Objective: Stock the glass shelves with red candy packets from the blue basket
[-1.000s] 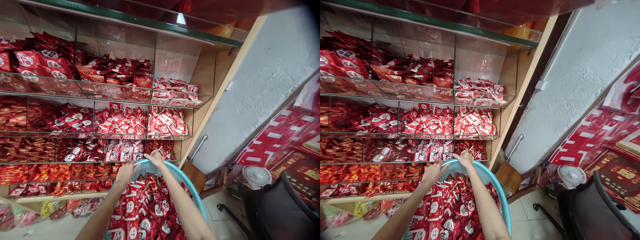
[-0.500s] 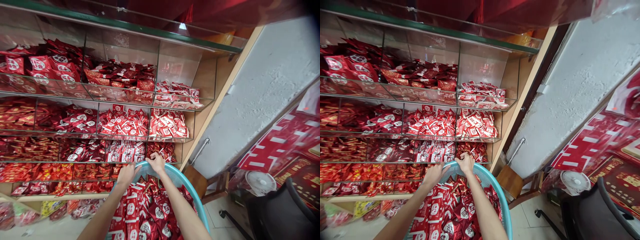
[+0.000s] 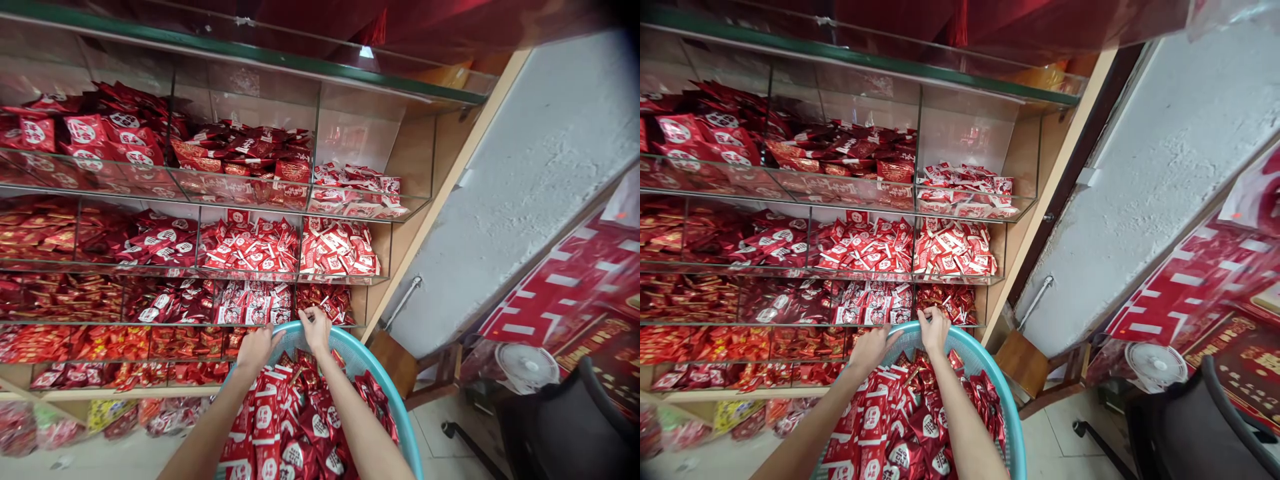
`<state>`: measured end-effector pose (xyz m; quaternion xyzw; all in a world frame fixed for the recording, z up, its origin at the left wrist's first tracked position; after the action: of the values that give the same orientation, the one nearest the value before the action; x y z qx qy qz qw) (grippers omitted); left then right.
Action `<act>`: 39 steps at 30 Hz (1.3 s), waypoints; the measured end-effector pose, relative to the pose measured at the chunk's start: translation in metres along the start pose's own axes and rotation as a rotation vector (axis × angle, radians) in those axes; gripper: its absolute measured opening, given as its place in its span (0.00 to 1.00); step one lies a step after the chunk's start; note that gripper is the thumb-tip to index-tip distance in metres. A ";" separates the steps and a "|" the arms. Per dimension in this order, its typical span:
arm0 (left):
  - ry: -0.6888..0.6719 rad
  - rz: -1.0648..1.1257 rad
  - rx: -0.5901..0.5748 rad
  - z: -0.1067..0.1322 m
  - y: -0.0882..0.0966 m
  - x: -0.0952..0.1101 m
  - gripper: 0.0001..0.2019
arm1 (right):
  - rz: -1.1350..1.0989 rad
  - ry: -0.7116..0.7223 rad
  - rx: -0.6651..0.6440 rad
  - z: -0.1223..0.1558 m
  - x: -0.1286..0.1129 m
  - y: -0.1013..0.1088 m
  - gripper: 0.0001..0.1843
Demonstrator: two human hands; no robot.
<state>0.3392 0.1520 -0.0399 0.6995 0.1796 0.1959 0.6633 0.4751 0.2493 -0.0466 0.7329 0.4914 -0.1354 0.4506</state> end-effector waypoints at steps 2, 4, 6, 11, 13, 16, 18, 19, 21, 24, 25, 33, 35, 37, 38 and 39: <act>0.007 0.000 -0.006 0.000 0.000 0.000 0.31 | 0.015 0.026 0.032 -0.001 -0.003 0.001 0.13; 0.012 0.002 -0.016 0.000 0.000 0.000 0.31 | 0.014 0.033 0.077 -0.004 -0.005 0.003 0.14; 0.010 0.010 -0.016 0.000 0.002 0.000 0.31 | -0.035 0.025 0.125 -0.010 -0.005 0.007 0.15; 0.008 0.023 -0.006 -0.001 0.007 0.001 0.30 | -0.236 0.020 0.157 -0.027 -0.011 0.026 0.17; 0.012 0.029 -0.011 -0.001 0.009 0.001 0.30 | -0.273 0.004 0.143 -0.030 -0.012 0.038 0.18; 0.013 0.040 -0.030 -0.002 0.009 0.002 0.29 | -0.330 -0.008 0.126 -0.029 -0.013 0.057 0.18; 0.014 0.042 -0.039 -0.002 0.008 0.001 0.29 | -0.426 -0.060 0.060 -0.024 -0.008 0.063 0.18; 0.016 0.043 -0.044 -0.002 0.007 0.001 0.29 | -0.487 -0.111 0.000 -0.019 -0.004 0.063 0.18; 0.022 0.045 -0.052 -0.002 0.004 0.001 0.30 | -0.591 -0.240 -0.136 -0.006 0.007 0.059 0.17; 0.027 0.046 -0.057 -0.003 0.000 0.000 0.32 | -0.669 -0.407 -0.237 0.018 0.024 0.052 0.16; 0.028 0.045 -0.053 -0.004 -0.001 -0.001 0.32 | -0.690 -0.444 -0.241 0.025 0.029 0.050 0.16; 0.007 0.040 -0.010 -0.005 -0.002 -0.001 0.31 | -0.708 -0.496 -0.372 0.054 0.031 0.004 0.12; 0.004 0.044 -0.011 -0.005 -0.001 -0.001 0.31 | -0.672 -0.464 -0.406 0.055 0.028 -0.003 0.11; 0.006 0.043 -0.016 -0.004 0.000 -0.001 0.30 | -0.605 -0.399 -0.393 0.049 0.027 -0.001 0.10; 0.011 0.041 -0.022 -0.004 0.000 -0.001 0.30 | -0.525 -0.331 -0.369 0.043 0.026 0.004 0.09; 0.019 0.040 -0.029 -0.004 0.001 -0.001 0.29 | -0.413 -0.245 -0.339 0.035 0.025 0.012 0.09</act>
<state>0.3365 0.1548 -0.0390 0.6915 0.1690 0.2182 0.6676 0.5054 0.2355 -0.0758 0.5096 0.5877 -0.2278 0.5857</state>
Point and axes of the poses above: each hand's wrist, its own z-axis away from the middle knuckle, its own y-axis out of the back of the hand, x = y × z, the point moved 7 cm from there along -z, towards the middle knuckle, and after that the axes turned 13 degrees about y, right-handed, at the moved point
